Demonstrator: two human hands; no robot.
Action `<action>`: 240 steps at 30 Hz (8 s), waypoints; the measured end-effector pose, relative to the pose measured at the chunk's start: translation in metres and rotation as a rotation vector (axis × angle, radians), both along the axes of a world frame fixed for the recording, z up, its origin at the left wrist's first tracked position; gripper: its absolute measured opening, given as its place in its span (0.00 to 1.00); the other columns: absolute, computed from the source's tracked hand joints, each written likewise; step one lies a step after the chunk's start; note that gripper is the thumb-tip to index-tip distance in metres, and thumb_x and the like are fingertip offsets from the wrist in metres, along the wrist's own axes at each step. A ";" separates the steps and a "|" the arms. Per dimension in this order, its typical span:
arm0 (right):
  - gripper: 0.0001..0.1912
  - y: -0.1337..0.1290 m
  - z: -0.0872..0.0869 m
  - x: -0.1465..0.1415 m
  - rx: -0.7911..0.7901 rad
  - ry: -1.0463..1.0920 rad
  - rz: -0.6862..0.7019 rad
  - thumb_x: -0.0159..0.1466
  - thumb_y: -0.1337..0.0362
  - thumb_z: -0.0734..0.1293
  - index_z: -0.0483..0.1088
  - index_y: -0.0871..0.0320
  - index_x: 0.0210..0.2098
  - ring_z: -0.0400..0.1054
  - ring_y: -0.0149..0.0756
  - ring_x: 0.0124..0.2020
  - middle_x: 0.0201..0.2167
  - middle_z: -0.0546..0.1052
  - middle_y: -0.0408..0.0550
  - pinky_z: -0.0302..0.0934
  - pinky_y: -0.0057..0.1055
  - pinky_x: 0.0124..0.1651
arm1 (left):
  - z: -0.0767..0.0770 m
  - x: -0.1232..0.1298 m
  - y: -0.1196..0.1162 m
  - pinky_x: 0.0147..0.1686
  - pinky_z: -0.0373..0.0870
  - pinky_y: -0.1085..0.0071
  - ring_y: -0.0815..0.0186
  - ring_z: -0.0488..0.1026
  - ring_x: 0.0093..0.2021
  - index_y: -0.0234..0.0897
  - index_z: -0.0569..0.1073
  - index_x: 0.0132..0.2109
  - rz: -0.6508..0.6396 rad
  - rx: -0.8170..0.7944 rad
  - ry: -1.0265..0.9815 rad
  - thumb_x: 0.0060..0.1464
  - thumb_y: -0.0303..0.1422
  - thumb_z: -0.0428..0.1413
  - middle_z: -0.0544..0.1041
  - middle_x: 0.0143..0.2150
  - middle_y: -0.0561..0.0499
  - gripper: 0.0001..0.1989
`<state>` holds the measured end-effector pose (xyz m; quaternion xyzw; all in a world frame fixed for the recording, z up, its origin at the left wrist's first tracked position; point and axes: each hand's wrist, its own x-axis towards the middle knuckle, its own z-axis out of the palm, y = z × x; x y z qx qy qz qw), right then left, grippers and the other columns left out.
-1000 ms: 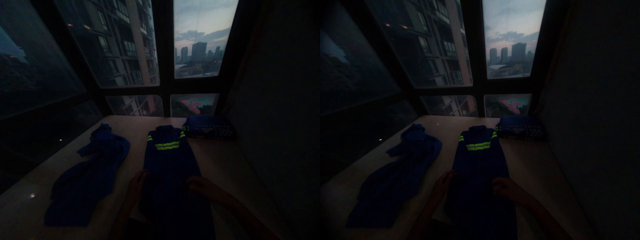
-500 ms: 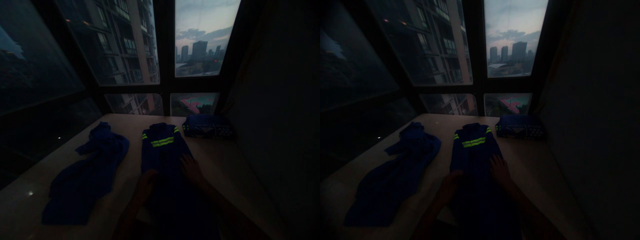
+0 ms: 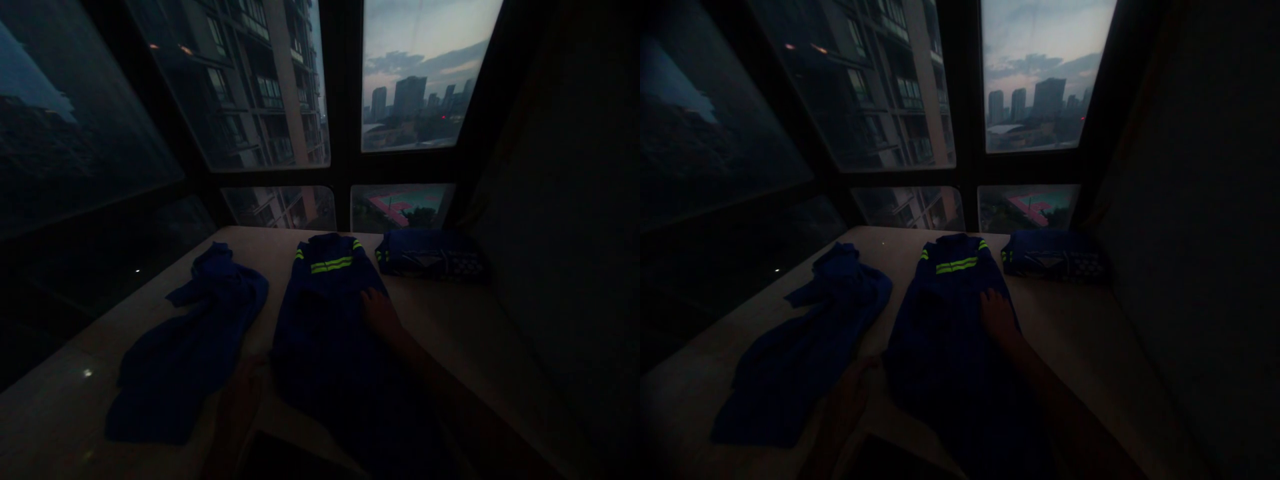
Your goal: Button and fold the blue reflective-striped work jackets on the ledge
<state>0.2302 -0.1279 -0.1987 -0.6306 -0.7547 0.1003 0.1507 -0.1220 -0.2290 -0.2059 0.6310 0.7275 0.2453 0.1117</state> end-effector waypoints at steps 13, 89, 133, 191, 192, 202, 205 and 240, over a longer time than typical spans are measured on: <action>0.25 -0.059 -0.033 0.014 -0.204 0.166 0.020 0.63 0.68 0.57 0.67 0.56 0.59 0.70 0.41 0.54 0.56 0.74 0.53 0.62 0.36 0.56 | -0.010 0.133 0.013 0.65 0.51 0.42 0.54 0.71 0.56 0.44 0.76 0.50 -0.565 0.038 0.219 0.57 0.29 0.52 0.78 0.52 0.45 0.15; 0.12 -0.192 -0.050 -0.015 -0.383 0.735 0.205 0.68 0.60 0.59 0.72 0.57 0.34 0.70 0.34 0.37 0.34 0.75 0.46 0.60 0.29 0.41 | -0.048 0.148 -0.119 0.46 0.73 0.60 0.58 0.75 0.47 0.41 0.77 0.44 -0.402 0.014 0.131 0.56 0.32 0.59 0.78 0.48 0.47 0.08; 0.16 -0.166 -0.019 0.076 -0.023 0.492 -0.410 0.65 0.52 0.60 0.72 0.56 0.42 0.73 0.45 0.41 0.41 0.78 0.52 0.65 0.40 0.43 | -0.004 0.119 -0.093 0.50 0.73 0.55 0.58 0.73 0.52 0.42 0.78 0.43 -0.566 0.089 0.014 0.44 0.16 0.47 0.78 0.52 0.49 0.25; 0.14 -0.093 -0.044 0.088 0.139 0.229 -0.197 0.66 0.61 0.60 0.76 0.57 0.41 0.72 0.44 0.42 0.43 0.78 0.54 0.65 0.41 0.45 | -0.013 0.107 -0.029 0.49 0.73 0.59 0.59 0.73 0.50 0.41 0.77 0.47 -0.584 -0.037 0.114 0.51 0.19 0.53 0.78 0.49 0.48 0.19; 0.14 -0.091 -0.036 0.081 0.161 0.173 -0.163 0.66 0.62 0.59 0.75 0.57 0.42 0.71 0.45 0.43 0.45 0.77 0.54 0.64 0.41 0.46 | -0.007 0.110 -0.030 0.49 0.73 0.58 0.58 0.74 0.49 0.41 0.77 0.46 -0.585 -0.038 0.115 0.53 0.23 0.55 0.78 0.49 0.48 0.15; 0.08 -0.055 -0.036 -0.019 0.056 0.188 0.110 0.66 0.67 0.62 0.74 0.56 0.39 0.70 0.39 0.42 0.40 0.77 0.51 0.63 0.33 0.45 | -0.014 0.186 0.029 0.49 0.70 0.58 0.55 0.73 0.48 0.35 0.73 0.48 -0.411 0.031 0.177 0.57 0.29 0.55 0.76 0.47 0.43 0.12; 0.10 -0.049 -0.061 -0.019 0.039 0.354 0.063 0.68 0.68 0.60 0.73 0.56 0.38 0.71 0.35 0.42 0.39 0.77 0.49 0.62 0.30 0.45 | -0.039 0.190 0.047 0.47 0.70 0.61 0.57 0.73 0.46 0.36 0.73 0.45 -0.353 0.041 0.115 0.54 0.29 0.58 0.76 0.44 0.44 0.10; 0.04 -0.051 -0.076 -0.020 0.119 0.551 -0.018 0.57 0.69 0.65 0.72 0.55 0.31 0.73 0.36 0.34 0.31 0.78 0.46 0.65 0.30 0.40 | -0.060 0.163 0.058 0.46 0.73 0.68 0.65 0.77 0.42 0.40 0.78 0.40 -0.578 -0.016 -0.387 0.59 0.30 0.52 0.81 0.40 0.49 0.10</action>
